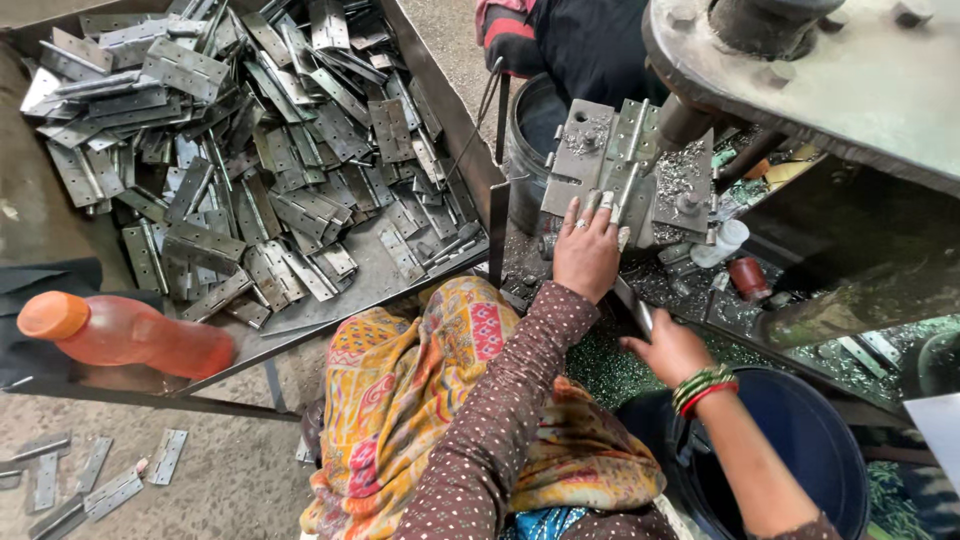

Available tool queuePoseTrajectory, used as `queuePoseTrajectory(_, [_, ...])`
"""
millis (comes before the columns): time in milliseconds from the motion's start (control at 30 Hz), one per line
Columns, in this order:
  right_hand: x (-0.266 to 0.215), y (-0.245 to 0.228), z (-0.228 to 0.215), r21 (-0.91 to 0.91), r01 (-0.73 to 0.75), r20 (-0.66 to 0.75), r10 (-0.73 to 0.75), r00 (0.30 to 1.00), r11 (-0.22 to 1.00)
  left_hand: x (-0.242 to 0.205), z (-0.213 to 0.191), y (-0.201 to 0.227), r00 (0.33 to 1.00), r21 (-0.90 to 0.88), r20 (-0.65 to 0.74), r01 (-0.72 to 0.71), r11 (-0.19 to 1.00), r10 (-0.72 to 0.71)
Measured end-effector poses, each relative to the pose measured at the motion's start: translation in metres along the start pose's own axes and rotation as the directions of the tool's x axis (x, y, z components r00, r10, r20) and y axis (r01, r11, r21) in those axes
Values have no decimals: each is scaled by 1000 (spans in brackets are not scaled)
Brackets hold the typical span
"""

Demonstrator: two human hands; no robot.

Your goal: The person repeatedly picks up metal hinge pieces from a bin, places them into a manual punching machine, and operates the lever to punch holes. The processed pieces are then dropped into a pile on the floor.

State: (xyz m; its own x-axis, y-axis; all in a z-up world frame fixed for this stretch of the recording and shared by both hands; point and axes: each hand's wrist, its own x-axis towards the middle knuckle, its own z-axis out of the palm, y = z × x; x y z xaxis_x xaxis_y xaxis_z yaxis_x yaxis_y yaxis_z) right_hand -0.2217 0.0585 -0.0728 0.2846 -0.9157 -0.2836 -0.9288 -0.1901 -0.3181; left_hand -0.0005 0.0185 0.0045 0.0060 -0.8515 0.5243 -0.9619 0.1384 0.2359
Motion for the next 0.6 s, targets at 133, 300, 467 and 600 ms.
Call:
queuePoseTrajectory(133, [-28,9,79,18,-5,-210,9,978,1000,7,-3,0,997,-82,-78,11,997,-17])
queuePoseTrajectory(300, [-26,21,98,-29,14,-138,-18,990,999,-4,-9,0,994,-17,-104,-18,1000,16])
queuePoseTrajectory(467, [8,23,7,-53,12,-31,-13,999,999,22,7,-2,995,16,-99,-18,1000,19])
queuePoseTrajectory(600, [-9,21,44,5,-121,-6,121,993,993,40,27,-4,997,42,-78,7,999,-4])
